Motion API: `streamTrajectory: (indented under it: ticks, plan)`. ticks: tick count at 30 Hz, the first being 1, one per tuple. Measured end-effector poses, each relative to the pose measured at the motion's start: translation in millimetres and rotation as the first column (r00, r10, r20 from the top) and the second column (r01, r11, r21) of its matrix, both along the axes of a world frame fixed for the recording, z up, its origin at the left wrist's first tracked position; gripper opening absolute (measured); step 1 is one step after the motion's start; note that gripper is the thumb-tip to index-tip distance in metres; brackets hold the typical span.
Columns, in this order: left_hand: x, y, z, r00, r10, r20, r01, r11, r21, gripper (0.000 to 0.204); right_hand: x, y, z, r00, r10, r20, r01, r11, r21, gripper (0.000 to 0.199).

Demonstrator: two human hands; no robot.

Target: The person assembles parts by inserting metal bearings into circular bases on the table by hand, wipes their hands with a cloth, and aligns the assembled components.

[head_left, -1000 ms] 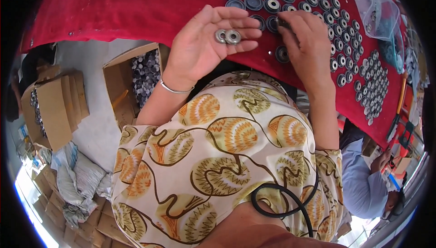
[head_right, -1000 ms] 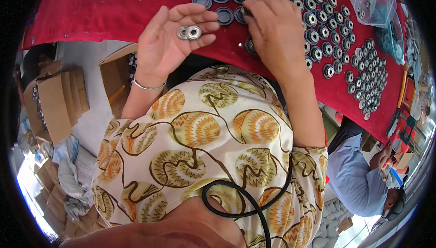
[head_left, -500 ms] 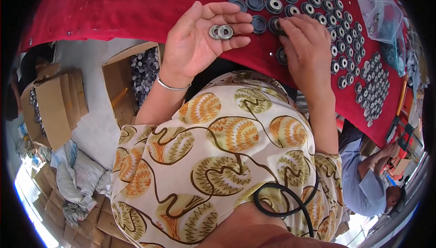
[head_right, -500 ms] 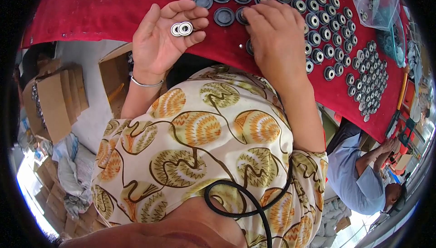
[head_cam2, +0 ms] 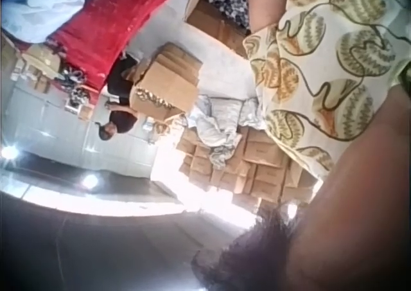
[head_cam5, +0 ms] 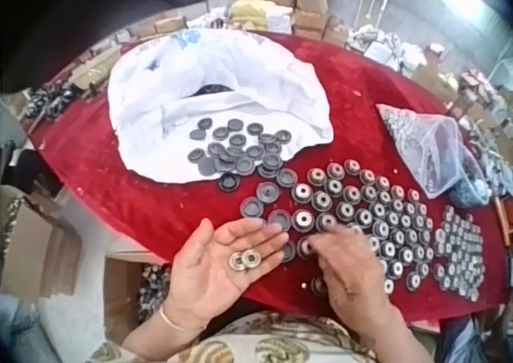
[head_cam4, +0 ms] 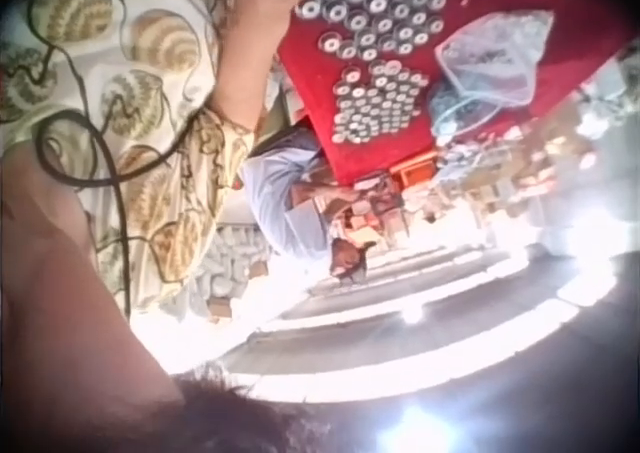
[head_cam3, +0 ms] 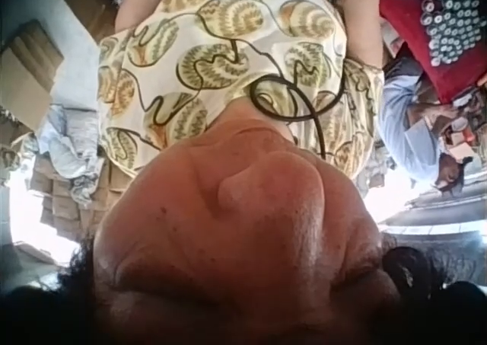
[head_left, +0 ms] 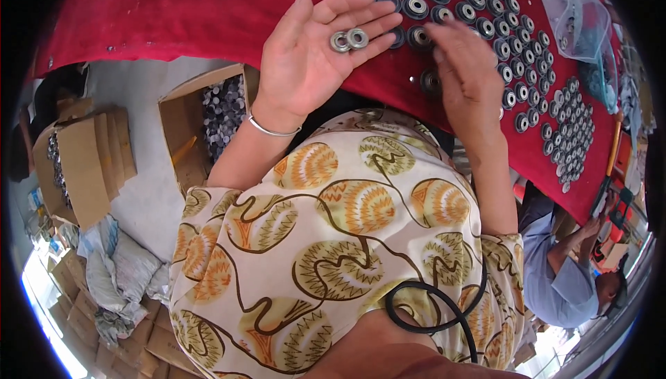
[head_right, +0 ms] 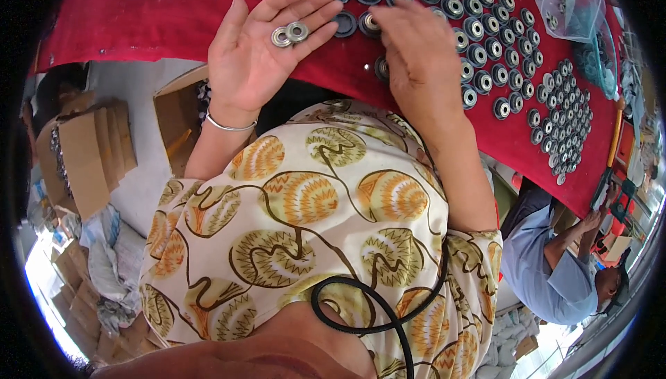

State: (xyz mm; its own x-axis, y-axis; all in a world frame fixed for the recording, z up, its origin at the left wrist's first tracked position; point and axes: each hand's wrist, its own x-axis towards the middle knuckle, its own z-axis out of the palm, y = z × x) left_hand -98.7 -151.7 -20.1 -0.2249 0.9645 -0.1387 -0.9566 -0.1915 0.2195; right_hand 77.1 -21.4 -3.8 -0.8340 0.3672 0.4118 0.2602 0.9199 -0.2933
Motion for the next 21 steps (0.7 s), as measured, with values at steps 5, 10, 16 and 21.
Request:
streamTrajectory:
  ticks: [5,10,16,21]
  plan:
    - [9,2,-9,0.971,-0.161,0.179,0.118,0.967,0.228,0.067,-20,-26,14,0.986,0.121,-0.119,-0.132,0.987,-0.094,0.030]
    - [19,1,0,0.987,-0.105,-0.123,0.102,0.994,-0.036,0.064,-24,-27,9,0.982,0.179,-0.059,-0.182,0.982,-0.055,0.032]
    - [12,-5,-3,0.997,-0.060,0.058,0.060,0.998,0.002,0.069,-23,-20,3,0.983,0.157,-0.093,-0.163,0.985,-0.062,0.032]
    - [-3,-9,3,0.998,0.047,0.050,-0.047,0.999,-0.001,0.066,-21,-1,5,0.999,-0.009,-0.050,0.012,0.999,0.048,0.030]
